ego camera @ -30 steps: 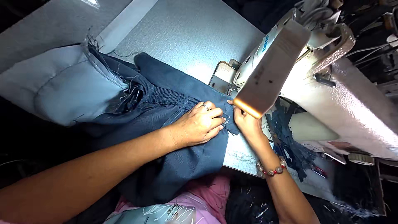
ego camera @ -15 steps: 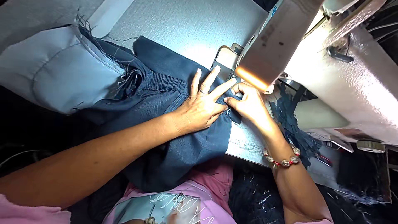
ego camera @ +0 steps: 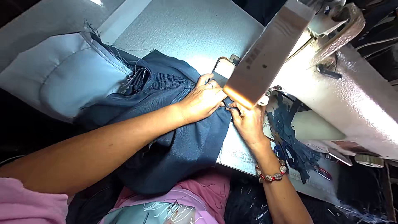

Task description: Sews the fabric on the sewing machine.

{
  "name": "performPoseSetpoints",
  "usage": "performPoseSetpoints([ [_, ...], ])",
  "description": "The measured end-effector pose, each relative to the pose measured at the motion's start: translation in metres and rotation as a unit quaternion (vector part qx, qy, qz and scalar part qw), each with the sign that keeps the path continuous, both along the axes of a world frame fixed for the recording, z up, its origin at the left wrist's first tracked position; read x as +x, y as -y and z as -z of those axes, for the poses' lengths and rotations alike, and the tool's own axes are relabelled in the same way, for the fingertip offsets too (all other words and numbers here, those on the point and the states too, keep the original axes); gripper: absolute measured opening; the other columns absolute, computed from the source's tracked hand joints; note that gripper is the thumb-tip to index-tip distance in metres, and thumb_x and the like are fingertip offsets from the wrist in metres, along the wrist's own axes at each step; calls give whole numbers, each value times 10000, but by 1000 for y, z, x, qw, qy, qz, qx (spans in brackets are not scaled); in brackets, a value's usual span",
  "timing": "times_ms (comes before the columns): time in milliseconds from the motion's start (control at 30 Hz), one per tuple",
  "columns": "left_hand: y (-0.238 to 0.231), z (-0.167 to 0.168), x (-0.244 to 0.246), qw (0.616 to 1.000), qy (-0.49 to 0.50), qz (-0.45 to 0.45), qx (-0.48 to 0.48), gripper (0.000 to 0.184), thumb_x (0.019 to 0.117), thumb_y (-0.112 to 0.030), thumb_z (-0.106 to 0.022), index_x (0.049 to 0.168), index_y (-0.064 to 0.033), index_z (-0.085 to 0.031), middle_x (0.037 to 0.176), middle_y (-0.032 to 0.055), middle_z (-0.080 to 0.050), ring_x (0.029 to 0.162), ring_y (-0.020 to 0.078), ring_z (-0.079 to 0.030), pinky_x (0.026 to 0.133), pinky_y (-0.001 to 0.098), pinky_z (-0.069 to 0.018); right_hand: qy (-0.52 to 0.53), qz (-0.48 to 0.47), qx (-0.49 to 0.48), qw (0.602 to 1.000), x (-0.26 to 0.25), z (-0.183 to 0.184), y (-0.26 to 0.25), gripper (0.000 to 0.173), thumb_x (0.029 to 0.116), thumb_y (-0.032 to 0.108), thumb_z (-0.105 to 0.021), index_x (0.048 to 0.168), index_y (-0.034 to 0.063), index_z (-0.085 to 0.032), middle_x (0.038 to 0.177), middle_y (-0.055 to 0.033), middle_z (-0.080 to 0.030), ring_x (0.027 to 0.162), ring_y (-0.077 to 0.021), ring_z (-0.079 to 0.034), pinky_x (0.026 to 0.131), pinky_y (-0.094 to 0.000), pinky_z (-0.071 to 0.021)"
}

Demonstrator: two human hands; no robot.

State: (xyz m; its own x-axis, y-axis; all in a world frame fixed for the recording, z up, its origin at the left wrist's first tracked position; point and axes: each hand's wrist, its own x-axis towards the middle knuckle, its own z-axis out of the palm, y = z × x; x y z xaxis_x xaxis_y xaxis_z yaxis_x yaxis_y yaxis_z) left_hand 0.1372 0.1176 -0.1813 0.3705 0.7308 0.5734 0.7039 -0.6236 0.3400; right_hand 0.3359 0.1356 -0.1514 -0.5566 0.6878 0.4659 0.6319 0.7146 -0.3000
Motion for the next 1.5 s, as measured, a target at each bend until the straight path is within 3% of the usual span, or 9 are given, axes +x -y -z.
performPoseSetpoints([
  [67, -7, 3, -3, 1000, 5, 27, 13, 195, 984, -106, -557, 989, -28, -736, 986, 132, -744, 992, 311, -698, 997, 483, -474, -9, 14, 14, 1000, -2, 2, -2, 72, 847, 39, -732, 908, 59, -766, 943, -111, -764, 913, -318, -713, 847, -544, -505],
  [167, -12, 3, -5, 999, 4, 34, 12, 213, 956, -70, -560, 963, -25, -768, 1031, 139, -758, 1019, 325, -704, 941, 438, -522, -16, 30, 23, 999, -4, 5, -2, 68, 863, 52, -710, 906, 57, -763, 961, -127, -763, 934, -328, -716, 863, -553, -501],
  [733, -23, 9, -1, 999, 21, 22, 34, 216, 956, -39, -547, 914, -16, -758, 994, 142, -760, 980, 321, -713, 895, 431, -533, 16, 50, 21, 998, -7, 11, -8, 78, 920, 52, -676, 945, 41, -749, 912, -122, -753, 855, -300, -729, 796, -517, -560],
  [867, -25, 6, -2, 999, 23, 44, 15, 217, 967, -25, -534, 928, -1, -745, 999, 160, -755, 988, 332, -714, 895, 450, -529, 55, 6, -1, 998, 12, 4, -13, 208, 961, 114, -652, 1134, 100, -767, 1195, -101, -742, 1070, -329, -696, 940, -596, -468],
  [1000, -26, 3, -5, 998, 18, 62, -16, 197, 960, 12, -520, 912, 18, -711, 956, 178, -738, 948, 337, -712, 879, 463, -532, 84, -70, -5, 994, 33, 9, 11, 397, 936, 251, -644, 1320, 164, -692, 1484, -188, -544, 1389, -449, -467, 1086, -681, -340],
  [1067, -24, -2, -3, 997, 6, 55, -48, 186, 955, 45, -514, 910, 34, -693, 955, 192, -728, 950, 352, -707, 879, 478, -532, 61, -133, -4, 989, 32, 14, 31, 346, 928, 215, -626, 1252, 169, -738, 1442, -170, -595, 1405, -431, -470, 1135, -663, -321],
  [1167, -20, 2, 7, 996, 2, 5, -85, 154, 962, 39, -548, 974, 45, -702, 984, 205, -707, 985, 383, -686, 891, 506, -531, 23, -188, 37, 981, 21, 23, 57, 230, 925, 50, -608, 1041, 97, -802, 1141, -138, -762, 1153, -342, -700, 1022, -526, -531],
  [1233, -31, 33, 11, 1000, 11, -27, -6, 139, 940, -9, -554, 930, -27, -691, 917, 132, -682, 917, 317, -673, 835, 453, -545, 6, -186, 71, 980, 13, 25, 68, 204, 904, -15, -612, 977, 46, -792, 1027, -149, -782, 1033, -310, -750, 951, -428, -589],
  [1500, -21, 8, 0, 999, 47, 16, 13, 237, 942, 50, -501, 950, 43, -738, 1060, 198, -753, 1069, 361, -718, 971, 448, -541, 6, -161, 79, 984, 6, 26, 72, 197, 871, -42, -620, 956, 27, -784, 1037, -149, -782, 1068, -303, -742, 1026, -448, -544],
])
